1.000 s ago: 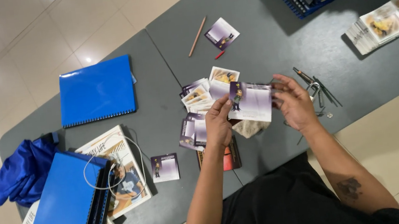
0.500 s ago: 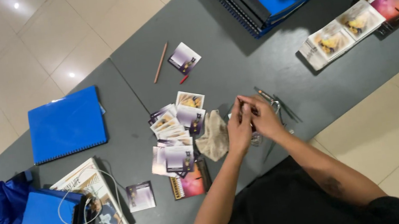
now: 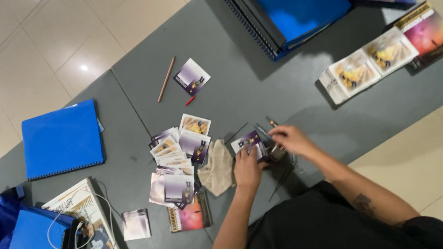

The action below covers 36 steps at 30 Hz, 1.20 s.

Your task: The recorder is cleaning and organizing photos on a desk using a cloth.

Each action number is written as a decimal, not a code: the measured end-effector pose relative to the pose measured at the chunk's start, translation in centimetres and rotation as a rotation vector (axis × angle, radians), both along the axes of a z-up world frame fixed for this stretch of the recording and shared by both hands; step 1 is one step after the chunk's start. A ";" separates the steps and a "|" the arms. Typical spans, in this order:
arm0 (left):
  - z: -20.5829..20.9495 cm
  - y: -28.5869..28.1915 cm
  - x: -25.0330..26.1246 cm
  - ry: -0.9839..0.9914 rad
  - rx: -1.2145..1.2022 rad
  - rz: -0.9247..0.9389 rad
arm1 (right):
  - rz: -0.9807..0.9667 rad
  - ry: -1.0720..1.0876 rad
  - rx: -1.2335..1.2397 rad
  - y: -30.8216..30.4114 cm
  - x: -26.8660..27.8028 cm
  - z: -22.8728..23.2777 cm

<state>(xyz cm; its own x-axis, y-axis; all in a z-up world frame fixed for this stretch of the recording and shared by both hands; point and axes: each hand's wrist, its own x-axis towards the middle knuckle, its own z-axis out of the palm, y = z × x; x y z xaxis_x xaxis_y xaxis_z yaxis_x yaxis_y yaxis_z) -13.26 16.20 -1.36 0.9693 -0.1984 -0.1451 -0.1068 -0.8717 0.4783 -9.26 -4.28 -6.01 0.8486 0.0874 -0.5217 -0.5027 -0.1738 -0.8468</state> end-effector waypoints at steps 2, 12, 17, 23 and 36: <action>-1.5 0.4 0.2 -0.013 0.013 0.000 | 0.059 -0.013 0.012 0.4 0.0 0.3; 1.4 -3.8 5.3 0.249 -1.000 0.870 | -0.064 0.307 0.419 -2.1 1.1 6.0; 1.4 -11.1 7.9 0.341 -1.623 0.828 | -0.196 0.204 0.573 -5.4 1.7 7.0; 4.8 -15.8 10.6 0.527 -1.482 0.585 | -0.456 0.062 0.575 -12.3 3.2 7.7; 2.6 -28.2 15.1 0.278 -0.622 0.260 | -0.507 -0.371 -0.401 -26.0 5.0 4.9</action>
